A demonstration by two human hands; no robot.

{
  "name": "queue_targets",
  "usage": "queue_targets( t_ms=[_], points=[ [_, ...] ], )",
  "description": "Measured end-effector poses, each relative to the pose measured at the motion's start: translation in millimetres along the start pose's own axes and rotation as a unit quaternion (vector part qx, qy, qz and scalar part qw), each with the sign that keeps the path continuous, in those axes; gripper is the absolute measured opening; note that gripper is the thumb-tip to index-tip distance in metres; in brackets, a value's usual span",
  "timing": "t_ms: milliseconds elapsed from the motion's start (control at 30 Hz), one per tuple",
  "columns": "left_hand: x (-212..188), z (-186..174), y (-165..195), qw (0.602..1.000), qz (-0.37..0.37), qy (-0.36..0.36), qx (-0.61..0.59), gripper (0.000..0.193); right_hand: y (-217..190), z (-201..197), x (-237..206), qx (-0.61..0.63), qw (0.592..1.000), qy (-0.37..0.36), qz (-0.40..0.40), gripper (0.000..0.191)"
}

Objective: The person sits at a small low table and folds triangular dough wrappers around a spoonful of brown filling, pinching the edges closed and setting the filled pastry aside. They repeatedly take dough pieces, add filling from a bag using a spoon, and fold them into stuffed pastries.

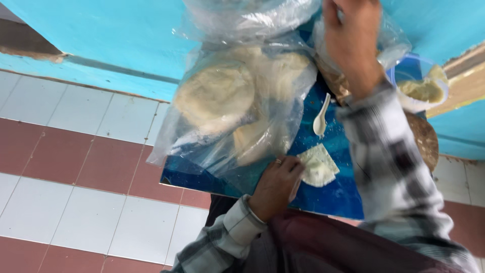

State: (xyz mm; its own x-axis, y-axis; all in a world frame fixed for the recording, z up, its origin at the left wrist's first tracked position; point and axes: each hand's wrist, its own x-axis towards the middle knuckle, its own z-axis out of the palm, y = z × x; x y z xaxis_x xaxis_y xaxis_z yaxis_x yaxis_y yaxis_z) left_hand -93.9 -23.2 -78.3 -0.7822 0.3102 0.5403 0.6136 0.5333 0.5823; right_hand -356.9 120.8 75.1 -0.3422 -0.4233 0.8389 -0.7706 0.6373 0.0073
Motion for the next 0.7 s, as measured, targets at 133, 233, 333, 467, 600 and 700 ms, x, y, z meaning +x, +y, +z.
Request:
queue_targets(
  t_ms=[133,233,333,467,600,700],
  points=[
    [1,1,5,0.999,-0.010,0.009,0.033,0.022,-72,-111,-92,0.051,0.984,-0.152,0.082,0.013],
    [2,1,14,0.998,0.014,0.023,0.052,0.019,-118,-145,-167,0.030,0.952,-0.278,0.127,0.025],
    [7,2,20,0.997,0.029,0.025,0.069,0.018,-146,-156,-209,0.018,0.948,-0.263,0.176,0.025],
    [12,9,25,0.996,0.016,0.016,0.089,0.012,-164,-159,-235,-0.021,0.952,-0.216,0.214,0.020],
    [15,22,26,0.995,-0.007,0.019,0.095,0.012,-121,-171,-243,0.024,0.951,-0.198,0.236,0.017],
    [19,30,24,0.987,0.049,-0.025,0.151,0.024,-30,-181,-230,-0.174,0.960,-0.113,0.189,0.007]
  ],
)
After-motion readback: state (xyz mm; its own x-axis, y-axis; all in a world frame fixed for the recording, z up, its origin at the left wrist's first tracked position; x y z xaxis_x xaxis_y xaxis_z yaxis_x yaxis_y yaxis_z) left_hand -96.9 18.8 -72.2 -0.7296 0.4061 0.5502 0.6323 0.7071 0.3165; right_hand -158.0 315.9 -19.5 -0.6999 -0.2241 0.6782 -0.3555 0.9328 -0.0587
